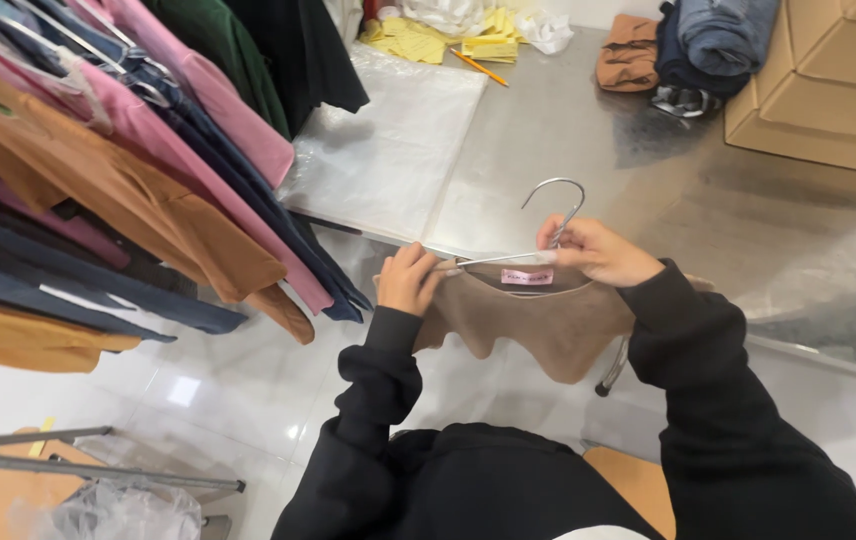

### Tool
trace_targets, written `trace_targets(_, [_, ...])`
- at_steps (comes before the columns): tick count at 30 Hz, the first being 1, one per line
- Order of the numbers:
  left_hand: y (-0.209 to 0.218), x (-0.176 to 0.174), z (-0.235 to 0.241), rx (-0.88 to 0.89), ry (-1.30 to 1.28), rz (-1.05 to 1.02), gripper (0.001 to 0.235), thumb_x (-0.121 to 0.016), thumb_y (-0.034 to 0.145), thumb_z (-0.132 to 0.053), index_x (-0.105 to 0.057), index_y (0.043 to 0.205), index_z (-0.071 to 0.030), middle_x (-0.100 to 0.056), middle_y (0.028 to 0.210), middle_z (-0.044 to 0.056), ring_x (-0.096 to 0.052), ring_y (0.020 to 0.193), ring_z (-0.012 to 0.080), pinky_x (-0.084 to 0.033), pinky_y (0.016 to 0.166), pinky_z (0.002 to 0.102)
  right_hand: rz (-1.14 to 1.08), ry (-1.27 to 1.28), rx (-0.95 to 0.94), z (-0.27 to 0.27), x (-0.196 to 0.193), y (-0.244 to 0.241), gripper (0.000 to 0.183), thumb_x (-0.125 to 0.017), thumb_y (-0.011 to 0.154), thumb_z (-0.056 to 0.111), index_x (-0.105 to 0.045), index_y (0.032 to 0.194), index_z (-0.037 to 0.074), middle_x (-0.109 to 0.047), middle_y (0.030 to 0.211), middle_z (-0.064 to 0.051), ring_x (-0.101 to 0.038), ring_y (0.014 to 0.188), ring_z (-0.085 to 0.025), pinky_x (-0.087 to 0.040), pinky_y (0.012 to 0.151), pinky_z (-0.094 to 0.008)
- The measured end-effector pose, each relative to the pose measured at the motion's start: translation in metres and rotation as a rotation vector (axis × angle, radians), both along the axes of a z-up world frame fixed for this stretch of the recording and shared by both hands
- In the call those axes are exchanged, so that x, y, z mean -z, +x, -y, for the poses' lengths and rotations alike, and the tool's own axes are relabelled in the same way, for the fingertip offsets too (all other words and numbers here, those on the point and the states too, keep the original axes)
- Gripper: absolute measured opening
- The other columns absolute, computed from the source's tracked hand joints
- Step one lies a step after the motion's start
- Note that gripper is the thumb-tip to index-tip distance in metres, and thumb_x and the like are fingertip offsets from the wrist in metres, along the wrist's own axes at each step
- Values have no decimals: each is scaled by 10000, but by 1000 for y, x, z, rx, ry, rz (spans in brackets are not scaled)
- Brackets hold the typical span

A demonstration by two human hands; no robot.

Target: The person unpacks a pair of jeans from a plastic bag and places them on a table. They then pick up several folded brown shirts, place each one on a hanger, and hang them on a clothing rack. Finally, they pick up another pair of jeans from the table.

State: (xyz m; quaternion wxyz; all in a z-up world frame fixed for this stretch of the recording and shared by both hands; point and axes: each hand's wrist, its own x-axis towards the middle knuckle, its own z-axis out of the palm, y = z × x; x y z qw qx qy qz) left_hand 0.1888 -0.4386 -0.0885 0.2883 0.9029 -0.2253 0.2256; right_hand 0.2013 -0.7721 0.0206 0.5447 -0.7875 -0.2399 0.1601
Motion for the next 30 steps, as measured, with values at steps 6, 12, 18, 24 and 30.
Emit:
trace_targets(6, [-24, -25, -83, -118, -132, 94, 179, -725, 915, -303, -599, 853, -190, -487, 834, -16, -572, 823, 231, -436, 726, 334, 444, -312, -116, 2, -22, 10, 442, -661, 941, 339, -590, 1297, 87, -592, 1207, -144, -575, 1109, -307, -498, 877, -432])
trace_targets(12, [-70, -39, -173, -423, -133, 194, 217, -801, 844, -312, -614, 781, -221, -472, 780, -52, -544, 742, 191, -413, 699, 309, 187, -288, -283, -55, 29, 41, 229, -705, 915, 301, -757, 969, 85, -692, 727, -43, -594, 739, -148, -513, 691, -323])
trace_targets(18, [-106, -86, -237, -857, -96, 368, 334, -893, 711, -353, -675, 953, -281, -493, 1005, -69, -581, 883, 191, -489, 792, 321, -6, 12, -250, -202, 17, 22, 168, -665, 961, 178, -738, 881, 48, -680, 651, -27, -566, 649, -140, -497, 655, -318])
trace_targets(24, [-98, -110, -278, -841, -621, 243, 243, -772, 901, -318, -648, 1074, -199, -508, 1086, -1, -630, 990, 221, -537, 820, 333, -249, 144, -86, -349, -33, 4, 212, -672, 986, 206, -688, 847, 46, -721, 723, -71, -651, 652, -165, -541, 677, -317])
trace_targets(30, [-94, -135, -317, -793, -797, 90, 223, -753, 930, -339, -663, 1066, -187, -562, 1097, -12, -675, 1005, 209, -563, 847, 346, -154, 249, -53, -448, -23, 47, 233, -629, 1029, 236, -698, 923, 41, -737, 775, -79, -685, 684, -164, -564, 686, -313])
